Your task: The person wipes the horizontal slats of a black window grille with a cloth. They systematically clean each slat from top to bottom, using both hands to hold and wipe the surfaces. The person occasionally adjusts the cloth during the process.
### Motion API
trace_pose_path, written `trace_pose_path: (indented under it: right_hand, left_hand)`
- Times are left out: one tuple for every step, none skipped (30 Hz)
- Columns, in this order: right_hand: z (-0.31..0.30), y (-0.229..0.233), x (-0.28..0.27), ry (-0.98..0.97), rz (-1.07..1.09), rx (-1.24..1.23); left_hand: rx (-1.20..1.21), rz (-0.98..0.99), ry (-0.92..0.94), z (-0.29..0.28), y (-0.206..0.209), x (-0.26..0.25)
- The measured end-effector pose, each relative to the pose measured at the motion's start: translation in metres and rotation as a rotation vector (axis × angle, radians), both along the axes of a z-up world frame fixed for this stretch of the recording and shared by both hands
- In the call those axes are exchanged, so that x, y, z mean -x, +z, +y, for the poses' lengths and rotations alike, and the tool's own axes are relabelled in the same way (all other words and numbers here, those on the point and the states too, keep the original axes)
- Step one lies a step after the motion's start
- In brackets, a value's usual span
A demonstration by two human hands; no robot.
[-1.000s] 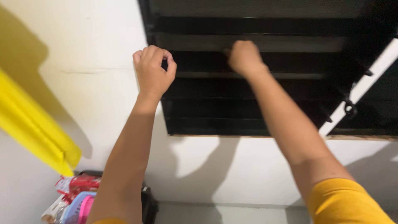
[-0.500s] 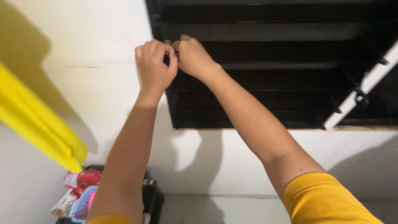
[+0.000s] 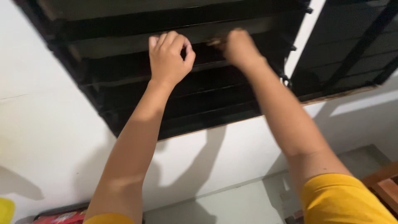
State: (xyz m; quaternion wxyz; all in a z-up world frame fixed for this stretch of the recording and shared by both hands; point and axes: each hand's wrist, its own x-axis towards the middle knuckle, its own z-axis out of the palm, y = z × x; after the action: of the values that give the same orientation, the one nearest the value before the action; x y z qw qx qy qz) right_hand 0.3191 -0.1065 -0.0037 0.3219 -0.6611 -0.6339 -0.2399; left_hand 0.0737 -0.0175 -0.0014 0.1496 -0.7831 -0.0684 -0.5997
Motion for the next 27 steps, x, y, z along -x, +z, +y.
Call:
trace_pose_path:
  right_hand:
    - [-0.013, -0.002, -0.025, 0.006, 0.027, -0.034]
    - [-0.026, -0.004, -0.049, 0.015, 0.053, -0.069]
    - [-0.039, -0.008, -0.073, -0.049, -0.021, -0.101]
    - [-0.047, -0.011, -0.096, -0.11, -0.095, -0.133]
    - [-0.057, -0.013, -0.118, -0.15, -0.088, -0.119]
    - [-0.064, -0.015, -0.136, -0.188, -0.082, -0.105]
    - [-0.065, -0.019, -0.148, -0.226, -0.076, -0.091]
    - [-0.064, -0.023, -0.155, -0.26, -0.151, -0.071]
    - [-0.067, -0.026, -0.16, -0.294, -0.226, -0.051]
    - [-0.065, -0.029, -0.158, -0.323, -0.301, -0.031]
    - [-0.061, -0.031, -0.152, -0.365, -0.305, -0.034]
    - [-0.06, -0.031, -0.142, -0.408, -0.31, -0.037]
    - [-0.058, -0.03, -0.128, -0.451, -0.316, -0.04]
    - [-0.056, -0.025, -0.112, -0.417, -0.205, -0.026]
    - [-0.052, -0.02, -0.094, -0.382, -0.094, -0.012]
    - [-0.048, -0.015, -0.072, -0.347, 0.016, 0.002]
    - [-0.043, -0.013, -0.048, -0.272, -0.021, -0.008]
    - [-0.038, -0.012, -0.022, -0.199, -0.058, -0.019]
    - [-0.032, -0.012, 0.004, -0.125, -0.101, -0.058]
    - [-0.028, -0.013, 0.027, -0.048, -0.144, -0.093]
    - [-0.027, -0.016, 0.045, 0.02, -0.084, -0.119]
    - [-0.028, -0.02, 0.059, 0.09, -0.024, -0.145]
    - [-0.032, -0.023, 0.065, 0.159, 0.037, -0.171]
    - [-0.039, -0.024, 0.063, 0.223, -0.017, -0.17]
    - [-0.052, -0.024, 0.053, 0.288, -0.071, -0.168]
    - [-0.065, -0.023, 0.039, 0.353, -0.129, -0.166]
    - [-0.076, -0.025, 0.025, 0.287, -0.199, -0.192]
  left_hand:
    - [0.003, 0.007, 0.007, -0.002, 0.001, -0.012]
    - [0.006, 0.012, 0.017, -0.004, 0.0, -0.022]
    - [0.008, 0.018, 0.027, -0.007, 0.0, -0.031]
    - [0.021, 0.033, 0.044, -0.008, 0.0, -0.039]
    - [0.034, 0.049, 0.061, -0.008, 0.001, -0.045]
    - [0.047, 0.064, 0.079, -0.008, 0.001, -0.05]
    - [0.063, 0.08, 0.099, -0.007, 0.0, -0.053]
    - [0.077, 0.097, 0.119, -0.005, 0.0, -0.056]
    - [0.091, 0.114, 0.138, -0.003, -0.001, -0.058]
    - [0.122, 0.109, 0.117, -0.002, -0.003, -0.058]
    - [0.153, 0.104, 0.095, -0.001, -0.005, -0.057]
    - [0.184, 0.098, 0.073, 0.0, -0.006, -0.057]
    - [0.179, 0.093, 0.083, 0.001, -0.008, -0.056]
    - [0.173, 0.087, 0.092, 0.001, -0.008, -0.057]
    - [0.168, 0.082, 0.1, 0.0, -0.009, -0.057]
    - [0.19, 0.099, 0.113, -0.001, -0.009, -0.057]
    - [0.213, 0.116, 0.125, -0.003, -0.009, -0.058]
    - [0.235, 0.135, 0.136, -0.004, -0.008, -0.058]
    - [0.23, 0.127, 0.133, -0.004, -0.006, -0.058]
    - [0.228, 0.12, 0.131, -0.005, -0.006, -0.056]
    - [0.226, 0.114, 0.13, -0.005, -0.006, -0.055]
    - [0.273, 0.13, 0.13, -0.005, -0.005, -0.054]
    - [0.32, 0.146, 0.13, -0.006, -0.004, -0.055]
    - [0.366, 0.162, 0.132, -0.006, -0.003, -0.055]
    - [0.35, 0.158, 0.136, -0.006, -0.003, -0.054]
    - [0.333, 0.151, 0.141, -0.005, -0.003, -0.055]
    - [0.317, 0.143, 0.145, -0.005, -0.003, -0.055]
